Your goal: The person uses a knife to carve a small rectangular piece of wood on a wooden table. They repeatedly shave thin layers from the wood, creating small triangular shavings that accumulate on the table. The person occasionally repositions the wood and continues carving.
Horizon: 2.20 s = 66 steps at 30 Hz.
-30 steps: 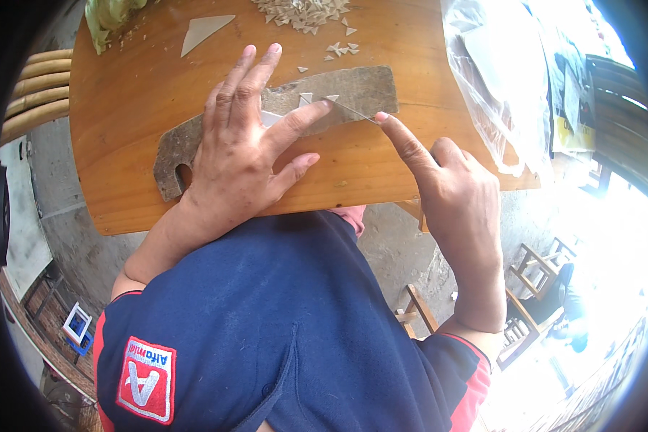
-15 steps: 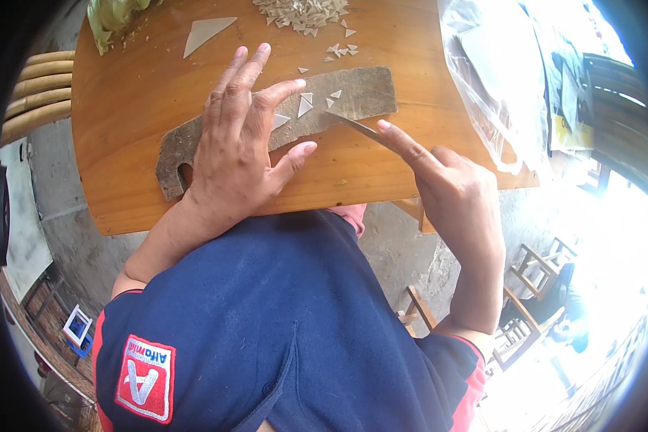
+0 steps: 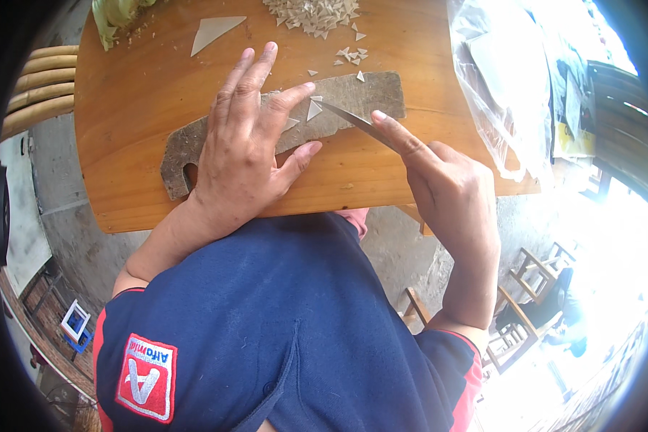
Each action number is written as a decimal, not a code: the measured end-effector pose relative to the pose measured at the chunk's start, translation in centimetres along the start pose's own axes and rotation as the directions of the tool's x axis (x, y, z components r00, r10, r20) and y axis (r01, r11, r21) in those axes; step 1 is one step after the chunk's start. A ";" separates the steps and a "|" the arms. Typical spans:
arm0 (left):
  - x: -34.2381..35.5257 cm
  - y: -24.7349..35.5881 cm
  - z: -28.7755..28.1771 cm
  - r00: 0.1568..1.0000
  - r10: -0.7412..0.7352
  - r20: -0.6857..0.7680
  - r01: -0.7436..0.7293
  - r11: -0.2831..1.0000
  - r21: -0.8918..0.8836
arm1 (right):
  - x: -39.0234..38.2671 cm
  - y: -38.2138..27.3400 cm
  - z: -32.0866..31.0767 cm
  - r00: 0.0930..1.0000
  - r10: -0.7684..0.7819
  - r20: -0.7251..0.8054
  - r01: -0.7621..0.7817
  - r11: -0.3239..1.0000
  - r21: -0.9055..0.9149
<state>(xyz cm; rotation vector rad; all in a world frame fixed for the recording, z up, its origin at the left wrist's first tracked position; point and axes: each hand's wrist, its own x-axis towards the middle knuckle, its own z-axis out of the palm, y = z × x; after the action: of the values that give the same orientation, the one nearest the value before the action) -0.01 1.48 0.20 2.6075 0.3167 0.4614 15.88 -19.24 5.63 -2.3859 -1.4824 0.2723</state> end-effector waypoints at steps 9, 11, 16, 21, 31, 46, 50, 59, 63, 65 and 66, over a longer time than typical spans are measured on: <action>-0.1 -0.1 -0.2 0.999 0.028 0.019 -0.028 1.000 -0.007 | -0.8 -0.8 -0.1 0.998 0.065 0.023 -0.063 0.997 -0.051; -0.1 -0.1 -0.2 0.999 0.033 0.022 -0.033 0.999 -0.008 | -0.7 -0.6 0.1 0.998 0.068 0.006 -0.067 0.996 -0.063; -0.1 -0.2 -0.3 0.999 0.040 0.033 -0.039 0.999 -0.020 | -0.7 -0.4 0.0 0.996 0.077 -0.043 -0.078 0.996 -0.032; -0.1 -0.2 -0.3 0.999 0.053 0.013 -0.052 0.999 -0.015 | -0.7 -2.0 0.6 0.990 0.123 -0.074 -0.116 0.989 0.091; 0.0 0.1 -0.4 1.000 0.031 0.002 -0.031 0.999 -0.033 | -0.8 -5.1 2.1 0.966 0.256 0.027 -0.257 0.955 0.148; -0.2 0.0 -0.4 0.999 0.036 -0.016 -0.037 0.998 -0.053 | -0.7 -5.3 1.9 0.976 0.216 0.029 -0.217 0.976 0.029; 0.0 0.1 -0.3 0.999 0.033 -0.014 -0.034 0.997 -0.074 | -0.9 -6.2 2.1 0.979 0.200 0.028 -0.199 0.979 -0.040; -0.1 -0.1 -0.2 0.998 0.014 -0.063 -0.023 0.989 -0.145 | -0.9 -4.7 1.5 0.956 0.294 0.018 -0.288 0.920 0.267; -0.1 -0.2 -0.3 0.996 0.014 -0.084 -0.028 0.986 -0.166 | -0.9 -3.9 0.6 0.966 0.246 0.080 -0.256 0.955 0.152; -0.1 -0.2 -0.3 0.996 0.018 -0.091 -0.033 0.985 -0.170 | -0.8 -3.7 0.6 0.978 0.195 0.080 -0.202 0.975 0.089; -0.1 -0.2 -0.2 0.995 0.020 -0.094 -0.036 0.985 -0.172 | -0.8 -3.5 0.7 0.983 0.171 0.073 -0.175 0.983 0.059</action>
<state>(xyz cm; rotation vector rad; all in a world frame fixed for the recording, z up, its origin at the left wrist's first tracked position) -0.25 1.70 0.25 2.4289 0.2586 0.5924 12.34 -18.40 6.27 -2.4779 -1.2739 0.4395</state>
